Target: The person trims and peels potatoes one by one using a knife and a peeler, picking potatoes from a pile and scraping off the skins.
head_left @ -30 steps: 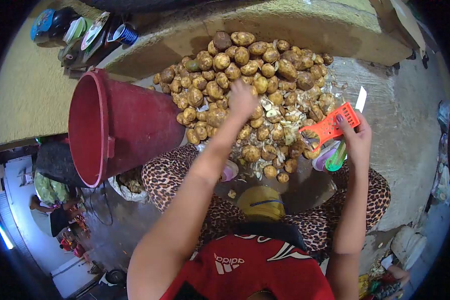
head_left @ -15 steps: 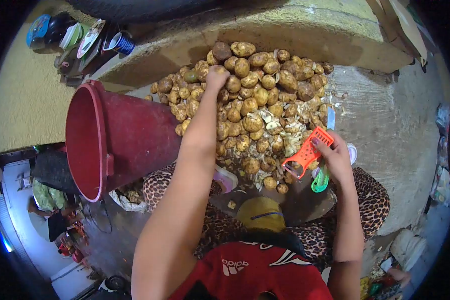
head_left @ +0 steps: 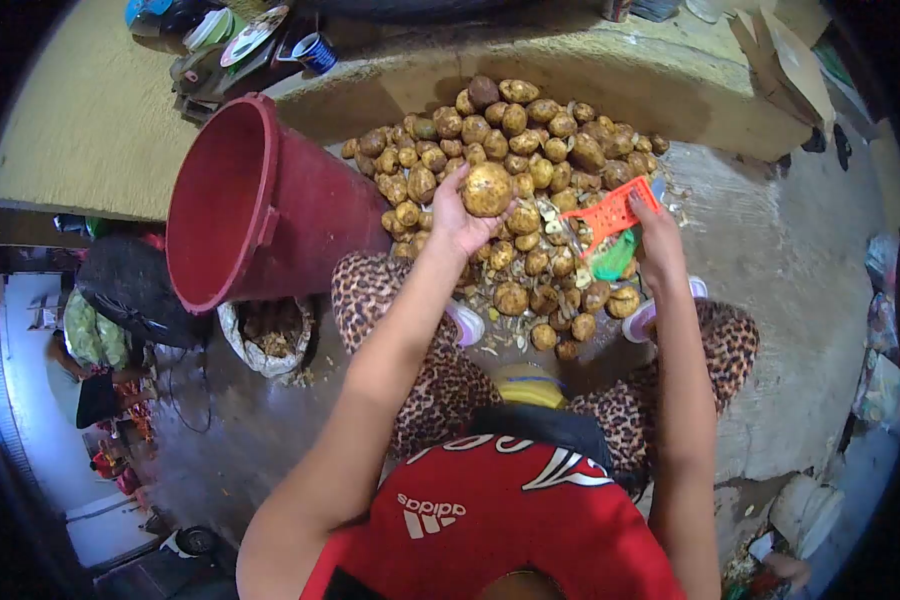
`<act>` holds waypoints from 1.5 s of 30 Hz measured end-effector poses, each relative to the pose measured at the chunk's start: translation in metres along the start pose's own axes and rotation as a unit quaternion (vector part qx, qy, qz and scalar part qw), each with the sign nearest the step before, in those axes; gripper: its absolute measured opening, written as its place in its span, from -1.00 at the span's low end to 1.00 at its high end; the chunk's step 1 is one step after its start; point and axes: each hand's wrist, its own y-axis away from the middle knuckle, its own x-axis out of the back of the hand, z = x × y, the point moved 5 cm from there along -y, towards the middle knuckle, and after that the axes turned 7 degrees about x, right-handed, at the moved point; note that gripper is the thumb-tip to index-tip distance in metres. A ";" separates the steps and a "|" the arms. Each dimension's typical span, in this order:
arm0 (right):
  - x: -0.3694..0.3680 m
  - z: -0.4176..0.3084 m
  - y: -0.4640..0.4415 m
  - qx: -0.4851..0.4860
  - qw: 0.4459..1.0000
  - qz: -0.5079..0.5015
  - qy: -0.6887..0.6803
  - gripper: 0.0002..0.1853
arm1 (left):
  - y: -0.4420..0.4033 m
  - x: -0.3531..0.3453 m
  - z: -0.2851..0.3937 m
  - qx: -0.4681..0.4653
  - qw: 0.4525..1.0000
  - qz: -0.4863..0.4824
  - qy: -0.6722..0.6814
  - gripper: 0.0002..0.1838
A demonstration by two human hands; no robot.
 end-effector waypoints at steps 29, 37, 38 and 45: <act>0.004 0.015 0.064 0.262 0.921 0.030 0.289 -0.78 | 0.087 0.031 -0.128 0.104 0.994 -0.008 -0.037 -0.56; 0.015 -0.005 0.064 0.253 0.910 0.023 0.328 -0.81 | 0.084 0.029 -0.125 0.119 0.989 -0.022 -0.083 -0.51; 0.017 0.008 0.060 0.179 0.957 -0.014 0.229 -0.82 | 0.079 0.034 -0.127 0.120 0.988 -0.036 -0.091 -0.49; -0.034 0.051 0.078 0.073 0.986 -0.114 0.100 -0.79 | 0.070 0.037 -0.137 0.142 0.988 -0.032 -0.056 -0.43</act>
